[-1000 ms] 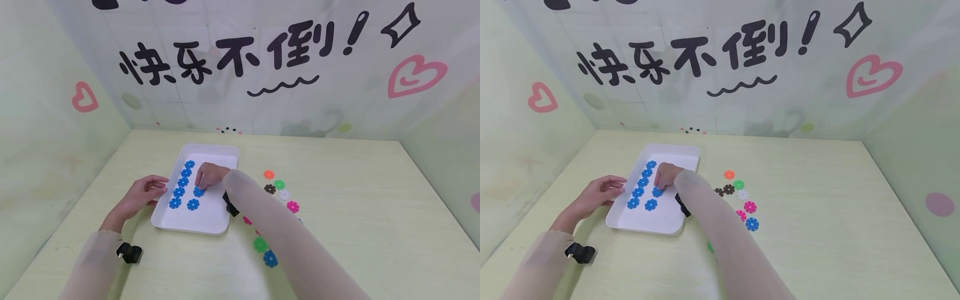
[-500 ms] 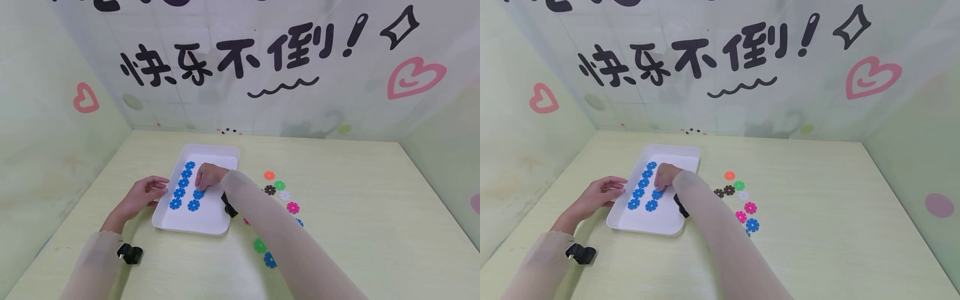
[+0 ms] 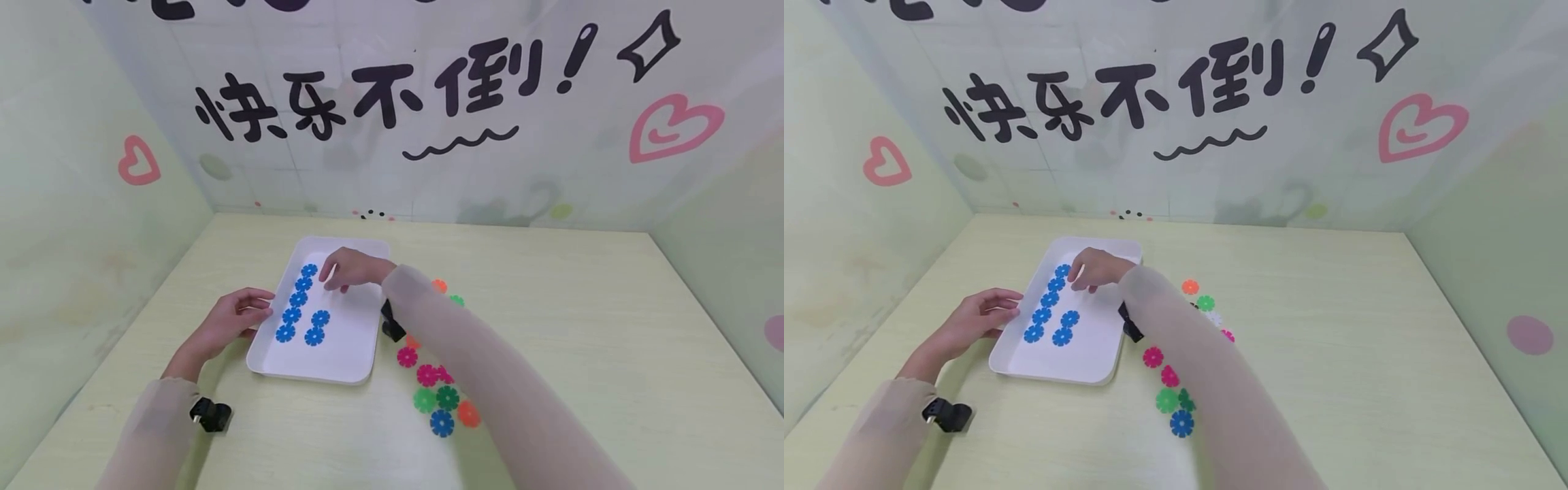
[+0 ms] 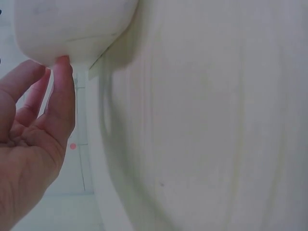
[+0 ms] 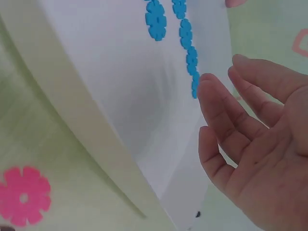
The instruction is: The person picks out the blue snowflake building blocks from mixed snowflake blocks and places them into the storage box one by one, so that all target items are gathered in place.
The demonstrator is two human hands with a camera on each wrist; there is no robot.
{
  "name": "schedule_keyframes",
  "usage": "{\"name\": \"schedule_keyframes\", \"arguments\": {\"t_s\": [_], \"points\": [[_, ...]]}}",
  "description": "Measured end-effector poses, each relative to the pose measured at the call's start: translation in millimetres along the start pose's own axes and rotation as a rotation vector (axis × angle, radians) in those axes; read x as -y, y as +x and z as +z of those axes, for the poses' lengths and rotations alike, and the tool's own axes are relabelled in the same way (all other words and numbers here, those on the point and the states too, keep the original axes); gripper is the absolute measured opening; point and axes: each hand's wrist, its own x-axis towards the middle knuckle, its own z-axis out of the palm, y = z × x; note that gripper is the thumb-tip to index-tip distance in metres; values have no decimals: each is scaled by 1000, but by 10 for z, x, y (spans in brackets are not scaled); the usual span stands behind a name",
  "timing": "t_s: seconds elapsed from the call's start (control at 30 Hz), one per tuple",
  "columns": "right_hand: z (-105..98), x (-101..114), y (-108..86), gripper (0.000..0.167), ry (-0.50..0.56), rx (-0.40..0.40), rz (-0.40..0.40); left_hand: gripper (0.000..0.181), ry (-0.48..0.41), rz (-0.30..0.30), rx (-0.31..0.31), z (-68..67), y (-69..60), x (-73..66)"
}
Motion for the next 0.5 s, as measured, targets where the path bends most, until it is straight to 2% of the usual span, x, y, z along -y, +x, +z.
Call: {"name": "schedule_keyframes", "arguments": {"t_s": [0.13, 0.27, 0.37, 0.5], "points": [[-155, -40, -281, 28, -77, 25, -82, 48, 0, 8, 1, 5, 9, -7], [-220, -202, -599, 25, -110, 5, -136, 50, 7, 9, -2, -1, 10, 2], [-218, -353, -830, 22, -113, -11, -147, 51, 8, 8, -2, -1, 8, 17], [-179, -555, -1138, 22, -101, -9, -121, 50, 1, 7, 3, 2, 2, 11]]}}
